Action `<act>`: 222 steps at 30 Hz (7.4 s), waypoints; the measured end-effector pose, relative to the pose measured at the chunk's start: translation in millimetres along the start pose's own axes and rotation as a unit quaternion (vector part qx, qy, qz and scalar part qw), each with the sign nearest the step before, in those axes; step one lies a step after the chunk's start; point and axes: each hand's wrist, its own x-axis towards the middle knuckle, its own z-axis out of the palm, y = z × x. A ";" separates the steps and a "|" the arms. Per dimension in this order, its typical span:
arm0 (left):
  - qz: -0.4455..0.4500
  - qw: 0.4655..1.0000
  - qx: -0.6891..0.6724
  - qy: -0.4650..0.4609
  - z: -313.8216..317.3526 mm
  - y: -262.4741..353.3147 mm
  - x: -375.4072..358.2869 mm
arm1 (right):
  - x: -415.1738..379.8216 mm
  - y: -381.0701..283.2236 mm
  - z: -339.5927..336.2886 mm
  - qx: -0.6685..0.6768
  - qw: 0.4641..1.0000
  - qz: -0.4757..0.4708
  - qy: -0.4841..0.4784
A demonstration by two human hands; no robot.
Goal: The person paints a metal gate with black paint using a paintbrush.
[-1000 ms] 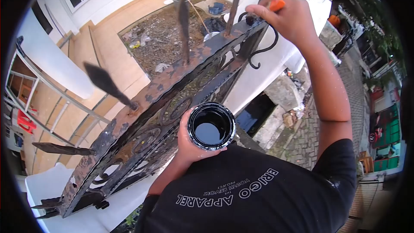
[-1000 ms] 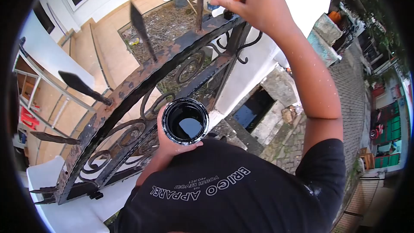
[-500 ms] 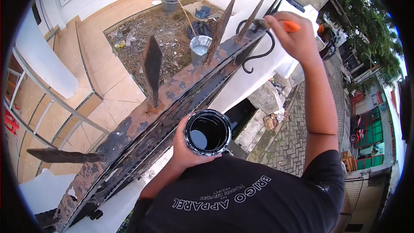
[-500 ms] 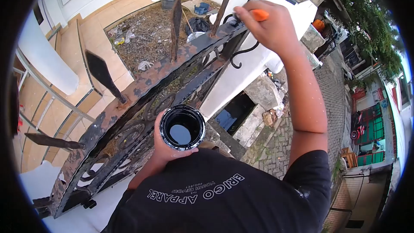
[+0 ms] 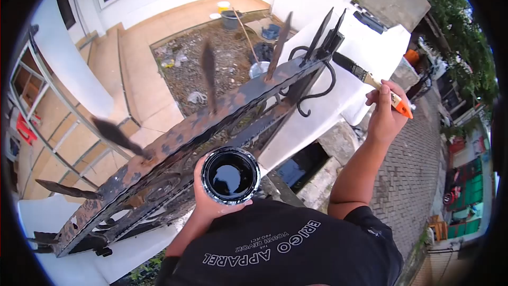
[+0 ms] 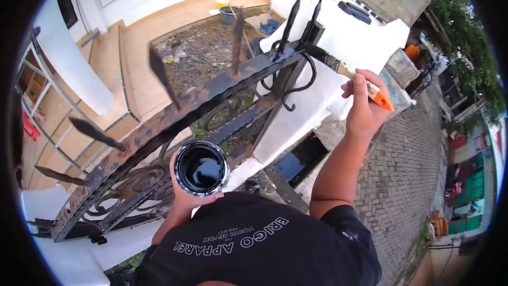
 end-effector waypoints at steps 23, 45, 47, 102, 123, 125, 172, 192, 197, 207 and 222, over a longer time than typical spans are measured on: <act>-0.067 0.987 0.101 0.103 58.0 -34.2 19.0 | 39.1 58.8 44.2 0.051 0.994 0.061 -0.071; -0.044 0.984 0.164 0.058 76.1 -36.3 33.7 | 39.9 69.9 -21.7 -0.133 0.907 -0.281 -0.284; -0.076 0.985 0.137 0.069 81.5 -33.8 36.9 | 32.7 69.3 -30.9 -0.113 0.916 -0.257 -0.286; -0.023 0.975 0.216 -0.055 29.4 -21.0 6.8 | -132.2 -1.3 9.0 0.135 0.944 0.284 -0.101; -0.007 0.999 0.046 -0.009 31.8 0.3 15.7 | -114.1 20.7 35.9 0.438 0.780 0.440 0.079; -0.010 0.999 0.046 -0.021 28.2 6.3 11.2 | -104.4 26.6 38.1 0.452 0.792 0.401 0.088; -0.076 0.994 0.065 0.054 -1.5 19.8 -30.2 | 18.0 -36.2 107.8 -0.166 0.945 -0.102 -0.262; -0.078 0.993 0.068 0.057 -8.3 15.0 -31.1 | -9.4 -37.3 47.9 -0.128 0.863 -0.226 -0.433; -0.090 0.993 0.057 0.055 -6.4 15.2 -30.9 | -32.6 -42.9 18.3 -0.120 0.888 -0.188 -0.402; -0.094 0.989 0.098 0.063 -3.1 17.8 -28.1 | -107.3 -5.0 48.3 -0.083 0.953 -0.228 -0.183; -0.082 0.986 0.136 0.058 -12.0 17.4 -30.0 | -36.3 -31.6 40.9 -0.114 0.908 -0.285 -0.286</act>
